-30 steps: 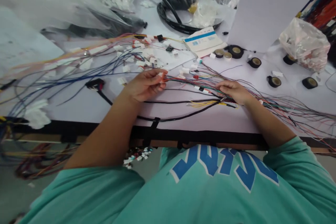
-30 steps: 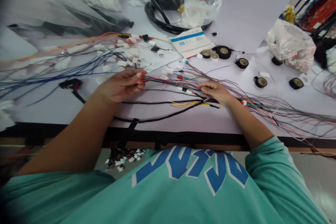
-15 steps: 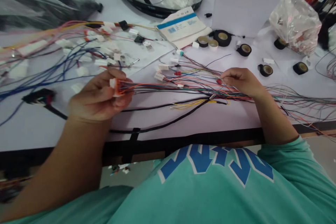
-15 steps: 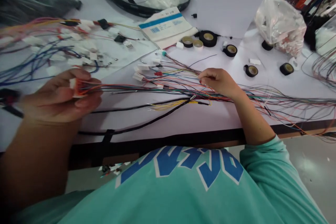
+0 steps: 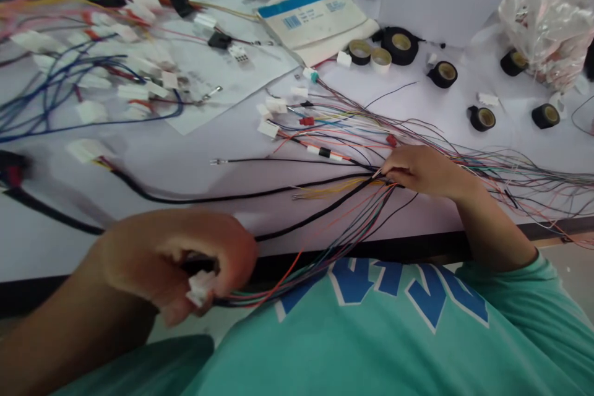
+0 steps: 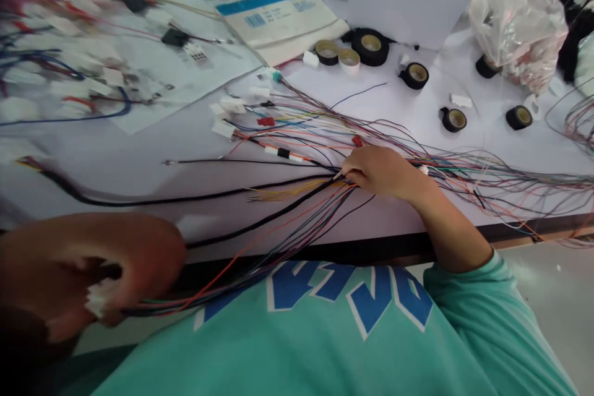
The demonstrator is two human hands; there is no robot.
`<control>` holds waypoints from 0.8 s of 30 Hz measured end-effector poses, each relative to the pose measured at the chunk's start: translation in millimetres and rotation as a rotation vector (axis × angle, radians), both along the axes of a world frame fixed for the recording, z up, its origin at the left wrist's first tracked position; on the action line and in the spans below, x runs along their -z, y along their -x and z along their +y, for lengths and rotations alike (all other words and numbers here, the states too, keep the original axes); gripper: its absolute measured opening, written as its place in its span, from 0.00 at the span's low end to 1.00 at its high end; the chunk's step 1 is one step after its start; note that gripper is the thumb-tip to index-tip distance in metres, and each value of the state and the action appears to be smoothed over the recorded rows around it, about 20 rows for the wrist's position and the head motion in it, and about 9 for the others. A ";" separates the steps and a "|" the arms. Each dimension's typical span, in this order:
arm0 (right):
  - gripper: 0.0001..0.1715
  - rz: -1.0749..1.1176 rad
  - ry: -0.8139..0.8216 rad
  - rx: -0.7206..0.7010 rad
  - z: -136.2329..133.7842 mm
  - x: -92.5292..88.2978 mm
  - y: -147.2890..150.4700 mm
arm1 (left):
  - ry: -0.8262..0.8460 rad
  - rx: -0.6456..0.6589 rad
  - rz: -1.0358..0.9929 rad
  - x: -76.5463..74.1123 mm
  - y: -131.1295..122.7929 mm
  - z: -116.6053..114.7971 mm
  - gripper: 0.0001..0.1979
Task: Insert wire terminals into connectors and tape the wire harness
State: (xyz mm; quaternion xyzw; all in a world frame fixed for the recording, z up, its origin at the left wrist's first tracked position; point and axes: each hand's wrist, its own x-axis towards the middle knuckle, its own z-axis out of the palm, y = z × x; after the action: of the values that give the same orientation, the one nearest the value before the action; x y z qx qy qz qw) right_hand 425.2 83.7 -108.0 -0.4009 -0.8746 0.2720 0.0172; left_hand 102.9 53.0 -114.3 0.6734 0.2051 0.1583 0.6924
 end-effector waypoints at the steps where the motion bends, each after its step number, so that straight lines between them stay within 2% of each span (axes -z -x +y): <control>1: 0.13 -0.028 -0.017 0.006 -0.7 0.7 0.4 | 0.029 0.139 0.012 0.4 0.4 1.0 0.09; 2: 0.13 -0.050 -0.031 0.012 -1.4 1.3 0.9 | 0.059 0.294 0.015 1.6 1.3 1.8 0.06; 3: 0.13 -0.066 -0.041 0.017 -2.0 1.9 1.5 | 0.089 0.390 0.029 3.5 2.6 2.3 0.05; 4: 0.13 -0.080 -0.049 0.023 -2.6 2.4 2.1 | 0.101 0.377 0.031 5.6 3.9 2.1 0.05; 7: 0.12 -0.125 -0.063 0.042 -4.5 2.6 4.5 | 0.095 0.194 -0.013 10.6 5.5 0.2 0.08; 8: 0.12 -0.144 -0.069 0.048 -5.1 2.3 5.5 | 0.089 0.179 -0.029 11.2 4.9 0.6 0.08; 9: 0.12 -0.166 -0.074 0.052 -5.8 1.6 6.6 | 0.094 0.203 -0.041 11.2 3.8 1.9 0.07; 11: 0.12 -0.207 -0.085 0.050 -7.1 -0.3 8.9 | 0.124 0.343 -0.047 10.9 1.3 7.2 0.05; 13: 0.13 -0.239 -0.097 0.039 -8.2 -2.3 11.0 | 0.158 0.403 -0.034 11.3 0.3 13.3 0.07; 18: 0.14 -0.264 -0.120 0.029 -9.6 -3.9 13.5 | 0.145 0.417 0.042 12.9 5.4 17.8 0.12; 24: 0.16 -0.189 -0.105 -0.021 -8.8 -0.4 10.7 | 0.168 0.356 0.108 13.0 7.8 16.8 0.09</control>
State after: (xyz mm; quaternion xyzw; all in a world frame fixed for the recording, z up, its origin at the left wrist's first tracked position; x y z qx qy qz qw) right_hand 414.5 74.9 -107.6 -0.4141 -0.8895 0.1871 -0.0473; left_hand 95.1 69.8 -127.2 0.6463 0.1322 -0.0206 0.7512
